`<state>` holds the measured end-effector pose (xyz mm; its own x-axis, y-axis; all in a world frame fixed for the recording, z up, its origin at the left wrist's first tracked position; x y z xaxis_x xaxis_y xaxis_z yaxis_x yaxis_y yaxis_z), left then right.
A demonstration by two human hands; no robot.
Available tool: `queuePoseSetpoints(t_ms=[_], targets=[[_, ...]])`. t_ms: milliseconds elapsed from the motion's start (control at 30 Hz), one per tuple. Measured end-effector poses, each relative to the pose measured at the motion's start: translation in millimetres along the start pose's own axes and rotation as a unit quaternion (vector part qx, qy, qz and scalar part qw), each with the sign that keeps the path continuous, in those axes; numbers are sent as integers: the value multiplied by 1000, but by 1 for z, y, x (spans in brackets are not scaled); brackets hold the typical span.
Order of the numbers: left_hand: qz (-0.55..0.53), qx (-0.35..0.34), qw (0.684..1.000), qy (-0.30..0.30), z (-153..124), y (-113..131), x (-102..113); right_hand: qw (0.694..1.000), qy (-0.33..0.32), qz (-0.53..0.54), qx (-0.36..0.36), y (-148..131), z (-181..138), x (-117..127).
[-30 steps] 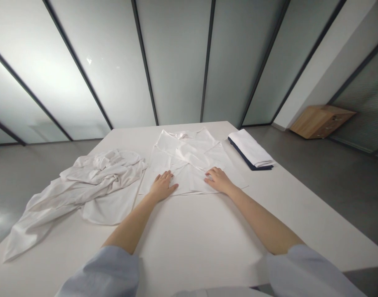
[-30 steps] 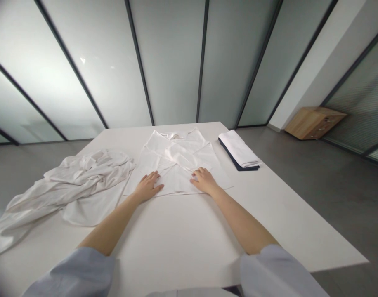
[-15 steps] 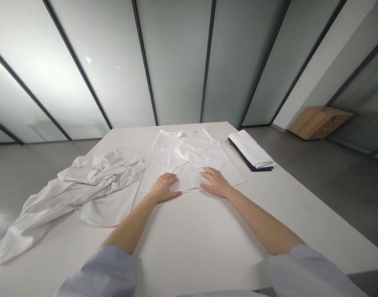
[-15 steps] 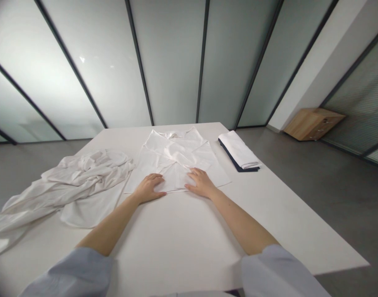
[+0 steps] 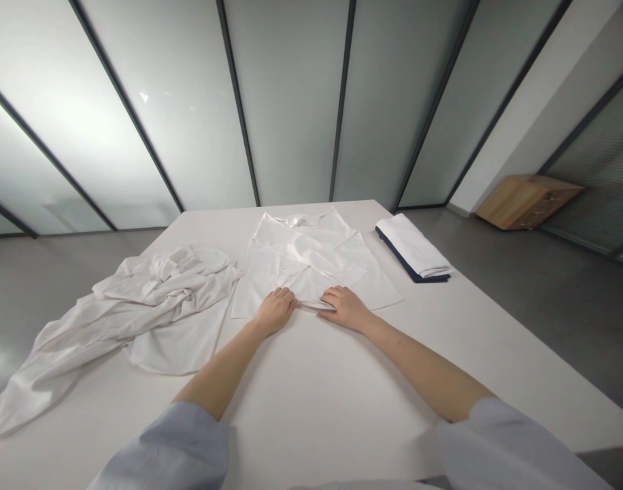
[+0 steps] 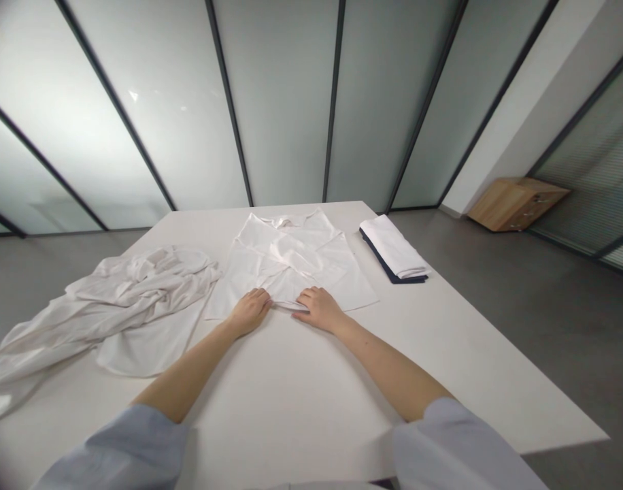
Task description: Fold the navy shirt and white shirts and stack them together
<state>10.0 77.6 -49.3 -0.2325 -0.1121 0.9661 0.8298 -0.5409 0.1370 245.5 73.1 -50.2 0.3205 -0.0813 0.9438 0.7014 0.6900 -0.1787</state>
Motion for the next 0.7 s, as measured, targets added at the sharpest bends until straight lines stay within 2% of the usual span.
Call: queuePoseSetpoints(t_ms=[133,300,533,700], targets=[[-24,1,1000,-8,-3,-3,2,999,-18,-25,-27,7,-2,-3],[-16,16,1000,18,-9,-14,11,993,12,-59,-99,19,-8,0],[49,172,984,-4,-10,-40,18,965,27,-84,-246,51,-17,12],[71,250,965,20,-11,-50,25,956,68,-52,-279,73,-24,15]])
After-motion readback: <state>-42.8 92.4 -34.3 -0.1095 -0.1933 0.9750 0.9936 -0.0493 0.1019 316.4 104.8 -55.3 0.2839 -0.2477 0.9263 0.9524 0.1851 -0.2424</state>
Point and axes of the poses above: each hand's wrist, its own z-axis towards the middle knuckle, its own x-axis out of the back of the hand, y = z × x, the point moved 1 cm from there along z, towards the middle knuckle, and after that the axes turned 1 degree about x, right-handed, at the moved point
